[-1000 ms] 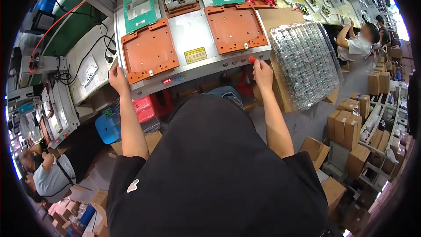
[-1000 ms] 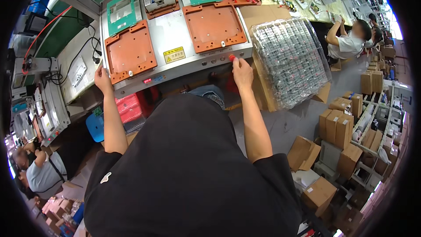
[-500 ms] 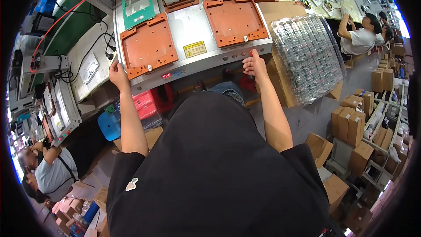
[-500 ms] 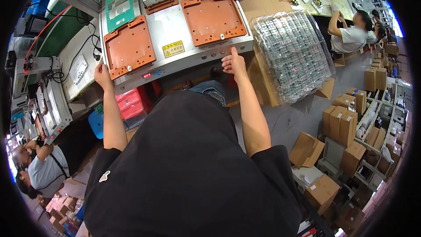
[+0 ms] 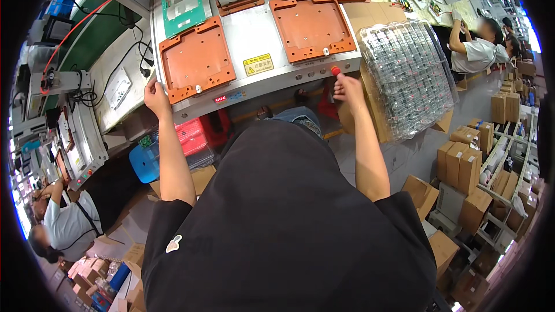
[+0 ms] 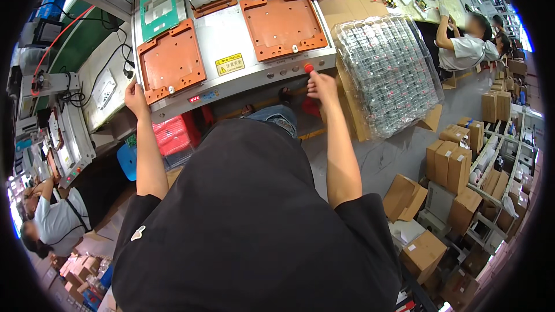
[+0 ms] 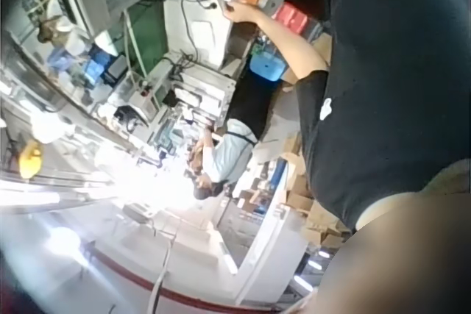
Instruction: The worker is testing and assembling printed circuit boards at a factory workstation.
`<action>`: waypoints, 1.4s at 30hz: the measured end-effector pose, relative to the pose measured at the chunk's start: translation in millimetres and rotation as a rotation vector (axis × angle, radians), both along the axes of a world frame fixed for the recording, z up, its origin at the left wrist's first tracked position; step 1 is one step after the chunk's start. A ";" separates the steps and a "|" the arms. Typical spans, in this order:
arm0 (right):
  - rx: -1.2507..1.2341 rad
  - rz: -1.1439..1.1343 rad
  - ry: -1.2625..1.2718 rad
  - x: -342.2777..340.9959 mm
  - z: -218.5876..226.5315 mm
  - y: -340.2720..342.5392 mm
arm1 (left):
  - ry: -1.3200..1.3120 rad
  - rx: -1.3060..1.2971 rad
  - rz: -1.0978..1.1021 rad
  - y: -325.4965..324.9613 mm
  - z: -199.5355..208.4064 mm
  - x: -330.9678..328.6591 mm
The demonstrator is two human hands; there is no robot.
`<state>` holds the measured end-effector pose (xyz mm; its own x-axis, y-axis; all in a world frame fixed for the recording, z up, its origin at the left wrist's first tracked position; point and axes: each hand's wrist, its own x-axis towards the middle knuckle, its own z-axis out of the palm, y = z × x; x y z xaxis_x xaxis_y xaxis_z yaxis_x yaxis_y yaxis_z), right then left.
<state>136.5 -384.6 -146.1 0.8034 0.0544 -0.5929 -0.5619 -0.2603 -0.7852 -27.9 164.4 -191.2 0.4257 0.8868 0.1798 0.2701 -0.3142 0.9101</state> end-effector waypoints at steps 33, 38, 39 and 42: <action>0.255 -0.102 -0.060 9.0 -28.5 14.2 | -0.080 0.009 0.033 -46.8 -13.3 38.6; 0.239 -0.075 -0.038 10.3 -33.8 9.2 | -0.051 0.008 0.049 -53.4 -14.6 36.6; 0.239 -0.069 -0.039 10.9 -36.2 8.5 | -0.053 0.008 0.055 -53.6 -15.3 37.2; 0.214 -0.060 -0.051 10.4 -38.3 7.3 | -0.070 -0.017 0.046 -54.0 -17.1 41.0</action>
